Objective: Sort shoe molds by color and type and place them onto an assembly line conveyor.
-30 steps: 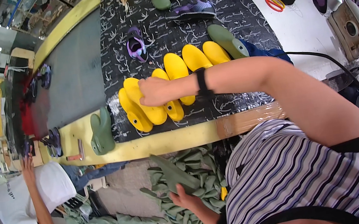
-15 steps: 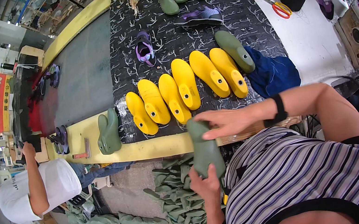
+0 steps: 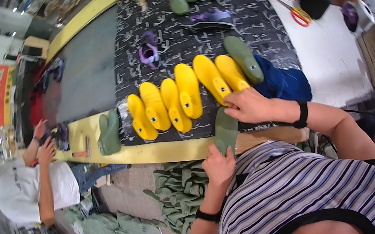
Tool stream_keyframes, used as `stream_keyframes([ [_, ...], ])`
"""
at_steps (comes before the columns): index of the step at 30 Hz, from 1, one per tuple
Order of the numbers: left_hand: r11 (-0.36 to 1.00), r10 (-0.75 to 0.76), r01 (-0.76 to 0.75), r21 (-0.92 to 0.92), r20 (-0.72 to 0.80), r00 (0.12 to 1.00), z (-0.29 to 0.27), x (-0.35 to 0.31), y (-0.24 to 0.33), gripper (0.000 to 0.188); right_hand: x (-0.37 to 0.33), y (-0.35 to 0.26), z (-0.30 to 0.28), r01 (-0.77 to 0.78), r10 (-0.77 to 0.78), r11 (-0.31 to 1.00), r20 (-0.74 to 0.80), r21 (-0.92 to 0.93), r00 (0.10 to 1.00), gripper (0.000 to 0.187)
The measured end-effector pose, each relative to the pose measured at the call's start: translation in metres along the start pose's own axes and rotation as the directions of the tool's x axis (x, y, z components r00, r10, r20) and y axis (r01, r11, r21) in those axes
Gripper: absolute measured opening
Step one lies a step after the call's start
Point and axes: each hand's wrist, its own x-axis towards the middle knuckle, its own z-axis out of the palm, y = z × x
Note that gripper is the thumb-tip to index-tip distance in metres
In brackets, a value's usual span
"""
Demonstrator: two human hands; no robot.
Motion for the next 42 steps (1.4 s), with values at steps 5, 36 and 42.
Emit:
stream_keyframes([
  [5, 0.993, 0.116, -0.119, -0.004, -0.178, 0.977, 0.045, 0.008, -0.045, 0.048, 0.123, -0.014, 0.032, 0.24, -0.24, 0.971, -0.018, 0.0, 0.971, 0.027],
  [36, 0.911, -0.367, 0.277, -0.307, -0.295, 0.882, -0.14, 0.176, -0.335, 0.055, 0.315, -0.057, 0.013, -0.322, 0.295, 0.852, 0.13, 0.412, 0.947, 0.029],
  [42, 0.931, -0.363, 0.349, -0.102, -0.339, 0.868, -0.145, 0.18, -0.371, 0.055, 0.381, 0.009, 0.002, -0.093, 0.518, 0.522, -0.229, 0.848, 0.825, 0.03],
])
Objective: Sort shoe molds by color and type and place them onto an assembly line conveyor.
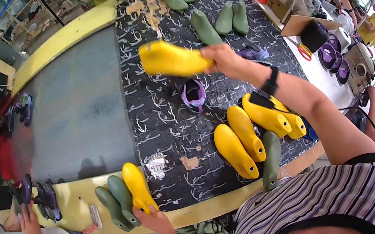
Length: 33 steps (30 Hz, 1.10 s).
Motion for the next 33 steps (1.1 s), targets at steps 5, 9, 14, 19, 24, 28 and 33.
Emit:
stream_keyframes([
  [5, 0.989, -0.033, 0.028, 0.148, 0.031, 0.999, 0.007, 0.027, -0.014, 0.053, 0.107, 0.003, -0.012, -0.046, 0.043, 0.991, -0.029, -0.123, 0.999, 0.036],
  [9, 0.913, 0.159, -0.113, 0.392, -0.088, 0.983, -0.001, 0.003, 0.024, 0.054, 0.074, 0.002, 0.016, 0.161, 0.041, 0.895, 0.435, -0.416, 0.899, 0.034],
  [14, 0.945, 0.234, -0.138, -0.297, 0.314, 0.92, 0.032, -0.098, 0.175, 0.058, -0.026, 0.01, -0.031, 0.612, 0.459, 0.185, 0.618, -0.769, 0.638, 0.042],
  [19, 0.915, 0.37, -0.264, -0.303, 0.376, 0.85, 0.087, -0.17, 0.216, 0.065, -0.05, 0.067, -0.062, 0.685, 0.462, 0.197, 0.683, -0.702, 0.566, 0.073],
  [24, 0.928, 0.299, -0.219, -0.301, 0.252, 0.92, 0.09, -0.164, 0.188, 0.063, -0.061, 0.061, -0.066, 0.504, 0.51, 0.401, 0.644, -0.765, 0.57, 0.064],
  [28, 0.964, 0.127, -0.078, -0.253, 0.185, 0.975, 0.061, -0.139, 0.127, 0.061, -0.093, 0.045, -0.066, 0.596, 0.254, 0.444, 0.732, -0.669, 0.632, 0.045],
  [33, 0.994, 0.05, -0.049, 0.1, -0.004, 0.999, 0.035, -0.076, 0.064, 0.06, -0.09, 0.009, -0.101, 0.435, -0.126, 0.719, 0.515, -0.542, 0.848, 0.03],
])
